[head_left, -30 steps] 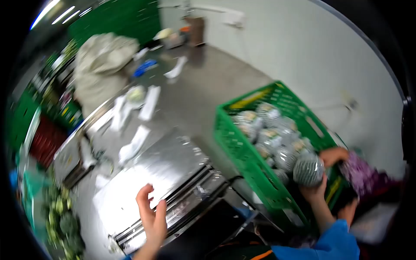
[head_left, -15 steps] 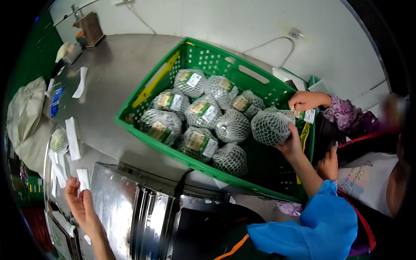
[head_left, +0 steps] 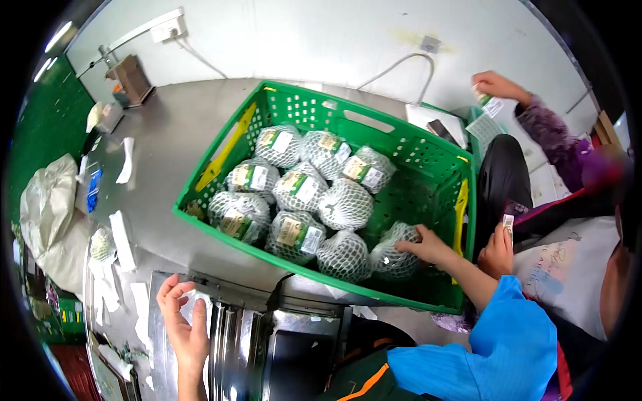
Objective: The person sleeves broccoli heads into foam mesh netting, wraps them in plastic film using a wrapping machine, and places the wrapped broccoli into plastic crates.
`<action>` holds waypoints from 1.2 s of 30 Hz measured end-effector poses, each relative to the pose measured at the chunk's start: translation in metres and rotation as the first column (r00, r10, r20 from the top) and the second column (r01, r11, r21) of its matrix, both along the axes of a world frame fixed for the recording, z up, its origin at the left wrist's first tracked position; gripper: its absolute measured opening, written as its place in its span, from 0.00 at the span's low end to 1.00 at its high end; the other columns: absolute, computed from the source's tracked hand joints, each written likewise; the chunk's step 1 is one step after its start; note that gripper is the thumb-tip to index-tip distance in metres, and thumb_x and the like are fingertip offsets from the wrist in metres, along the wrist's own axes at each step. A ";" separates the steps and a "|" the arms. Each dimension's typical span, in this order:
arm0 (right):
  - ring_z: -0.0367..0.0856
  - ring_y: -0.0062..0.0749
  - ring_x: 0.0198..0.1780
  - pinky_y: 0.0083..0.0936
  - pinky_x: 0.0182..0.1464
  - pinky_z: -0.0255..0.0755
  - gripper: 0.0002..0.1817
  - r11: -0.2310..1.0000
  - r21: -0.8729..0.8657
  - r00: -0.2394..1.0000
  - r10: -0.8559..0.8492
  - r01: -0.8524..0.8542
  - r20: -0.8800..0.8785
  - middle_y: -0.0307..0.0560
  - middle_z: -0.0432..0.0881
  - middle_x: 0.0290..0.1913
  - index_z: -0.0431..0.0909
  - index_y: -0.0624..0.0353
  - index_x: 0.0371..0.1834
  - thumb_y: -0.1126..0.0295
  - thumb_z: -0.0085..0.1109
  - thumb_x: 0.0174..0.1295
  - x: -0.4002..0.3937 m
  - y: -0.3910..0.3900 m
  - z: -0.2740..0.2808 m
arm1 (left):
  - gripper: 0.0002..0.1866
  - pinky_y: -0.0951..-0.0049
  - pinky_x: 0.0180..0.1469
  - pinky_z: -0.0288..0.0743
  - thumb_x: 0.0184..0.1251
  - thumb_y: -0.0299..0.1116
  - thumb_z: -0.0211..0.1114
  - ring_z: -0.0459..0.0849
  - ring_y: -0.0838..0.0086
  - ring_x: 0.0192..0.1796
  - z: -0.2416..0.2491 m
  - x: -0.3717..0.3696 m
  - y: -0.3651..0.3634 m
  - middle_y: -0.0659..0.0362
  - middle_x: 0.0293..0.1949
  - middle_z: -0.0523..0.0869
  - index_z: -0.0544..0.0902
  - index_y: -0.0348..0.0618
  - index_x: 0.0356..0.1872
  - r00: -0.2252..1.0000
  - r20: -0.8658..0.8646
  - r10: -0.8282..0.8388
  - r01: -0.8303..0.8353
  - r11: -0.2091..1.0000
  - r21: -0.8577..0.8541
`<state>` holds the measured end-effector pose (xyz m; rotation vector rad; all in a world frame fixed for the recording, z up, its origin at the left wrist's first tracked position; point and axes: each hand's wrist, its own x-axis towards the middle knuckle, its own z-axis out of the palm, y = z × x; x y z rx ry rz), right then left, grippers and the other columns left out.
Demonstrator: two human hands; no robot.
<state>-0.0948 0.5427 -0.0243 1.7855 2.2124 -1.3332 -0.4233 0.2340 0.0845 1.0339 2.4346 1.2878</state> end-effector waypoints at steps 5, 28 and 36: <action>0.78 0.50 0.43 0.43 0.30 0.78 0.48 0.964 0.031 0.954 -0.265 0.263 0.137 0.61 0.66 0.58 0.48 0.57 0.65 0.44 0.58 0.46 -0.004 0.071 0.050 | 0.14 0.66 0.55 0.62 0.53 0.25 0.59 0.66 0.61 0.58 0.022 -0.012 -0.042 0.50 0.55 0.67 0.74 0.42 0.43 0.987 -0.156 0.049 -0.064 0.993 -0.097; 0.74 0.28 0.36 0.26 0.42 0.70 0.25 0.041 0.440 -0.079 0.965 -0.897 -0.251 0.50 0.74 0.41 0.66 0.60 0.54 0.63 0.58 0.54 -0.514 -0.233 0.107 | 0.34 0.63 0.58 0.63 0.61 0.62 0.39 0.71 0.57 0.59 -0.103 -0.118 -0.292 0.49 0.54 0.75 0.68 0.47 0.59 0.653 0.138 0.744 -0.433 0.518 -0.738; 0.47 0.59 0.67 0.48 0.67 0.42 0.57 -0.097 0.922 0.071 0.989 -0.375 0.133 0.63 0.50 0.67 0.41 0.61 0.68 0.63 0.68 0.35 -0.831 -0.350 -0.133 | 0.30 0.58 0.53 0.69 0.61 0.55 0.42 0.75 0.51 0.52 -0.109 -0.115 -0.290 0.44 0.48 0.77 0.69 0.43 0.57 0.664 0.014 0.747 -0.537 0.490 -0.686</action>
